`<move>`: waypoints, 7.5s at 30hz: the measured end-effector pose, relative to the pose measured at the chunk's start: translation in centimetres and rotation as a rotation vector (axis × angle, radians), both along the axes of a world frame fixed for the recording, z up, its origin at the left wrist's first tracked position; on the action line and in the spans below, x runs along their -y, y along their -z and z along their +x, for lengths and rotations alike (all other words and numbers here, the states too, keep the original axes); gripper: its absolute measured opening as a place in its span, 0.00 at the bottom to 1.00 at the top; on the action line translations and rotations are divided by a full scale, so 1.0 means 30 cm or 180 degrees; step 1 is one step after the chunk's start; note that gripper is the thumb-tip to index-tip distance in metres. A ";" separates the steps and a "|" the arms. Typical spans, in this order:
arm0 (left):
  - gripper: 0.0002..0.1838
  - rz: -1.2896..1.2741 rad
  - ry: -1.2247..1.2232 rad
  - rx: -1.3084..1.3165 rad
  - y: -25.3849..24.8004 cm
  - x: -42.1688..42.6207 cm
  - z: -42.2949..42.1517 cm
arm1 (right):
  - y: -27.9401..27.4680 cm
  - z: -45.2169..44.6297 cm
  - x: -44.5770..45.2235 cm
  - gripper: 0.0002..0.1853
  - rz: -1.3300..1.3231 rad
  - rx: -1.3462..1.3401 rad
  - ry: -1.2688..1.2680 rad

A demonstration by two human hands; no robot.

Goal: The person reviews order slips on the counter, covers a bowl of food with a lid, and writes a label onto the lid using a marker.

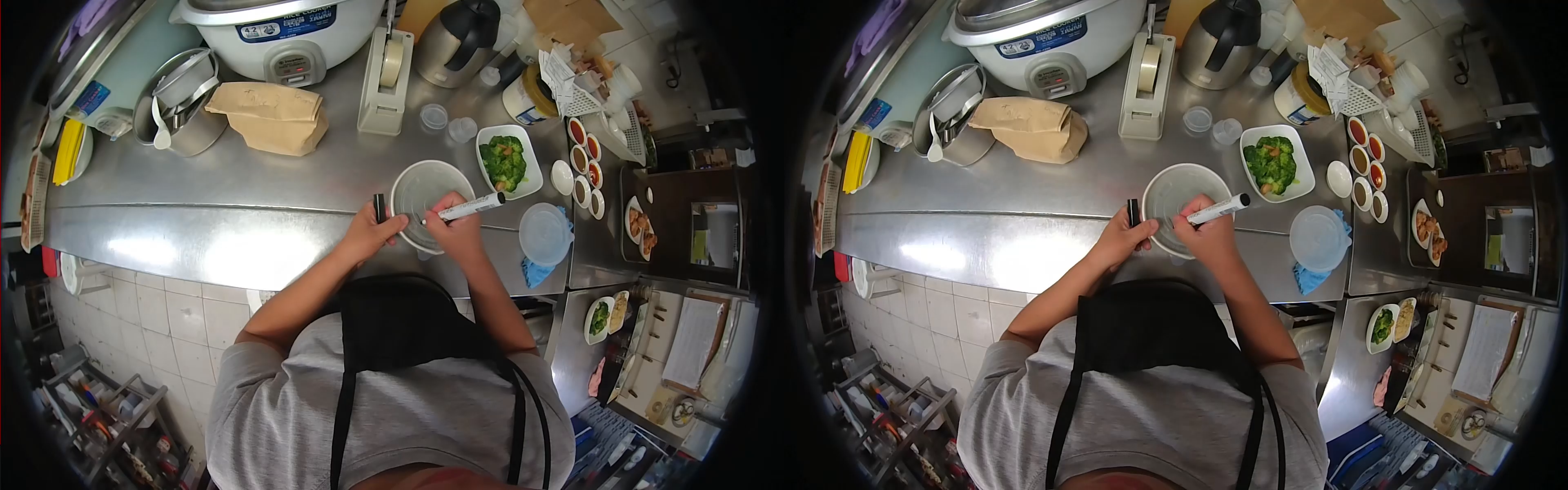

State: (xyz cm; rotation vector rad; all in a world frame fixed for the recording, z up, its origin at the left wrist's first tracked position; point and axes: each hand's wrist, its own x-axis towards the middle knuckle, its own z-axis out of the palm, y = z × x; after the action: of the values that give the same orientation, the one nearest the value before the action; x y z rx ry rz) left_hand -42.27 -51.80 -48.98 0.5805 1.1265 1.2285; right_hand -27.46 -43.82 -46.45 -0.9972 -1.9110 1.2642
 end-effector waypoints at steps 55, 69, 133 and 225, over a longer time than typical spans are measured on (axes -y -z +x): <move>0.15 0.0003 -0.0095 0.0032 0.005 -0.003 0.001 | -0.027 0.053 -0.037 0.07 0.0190 0.0076 0.0089; 0.14 -0.0012 -0.0096 0.0098 0.008 -0.004 0.006 | -0.048 0.019 -0.010 0.07 0.0021 0.0159 -0.0337; 0.13 -0.0026 -0.0062 0.0040 0.011 -0.008 -0.004 | -0.053 0.082 -0.103 0.07 0.0278 0.0241 0.0001; 0.11 0.0506 -0.0217 -0.2551 -0.157 0.140 -0.175 | -0.217 -0.071 0.052 0.05 -0.1221 -0.0912 -0.0794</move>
State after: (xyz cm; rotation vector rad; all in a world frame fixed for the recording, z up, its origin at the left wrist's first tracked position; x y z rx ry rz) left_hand -47.52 -56.00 -44.28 1.2288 1.7238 1.1722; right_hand -29.59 -45.37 -39.94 -0.7183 -1.6398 1.8605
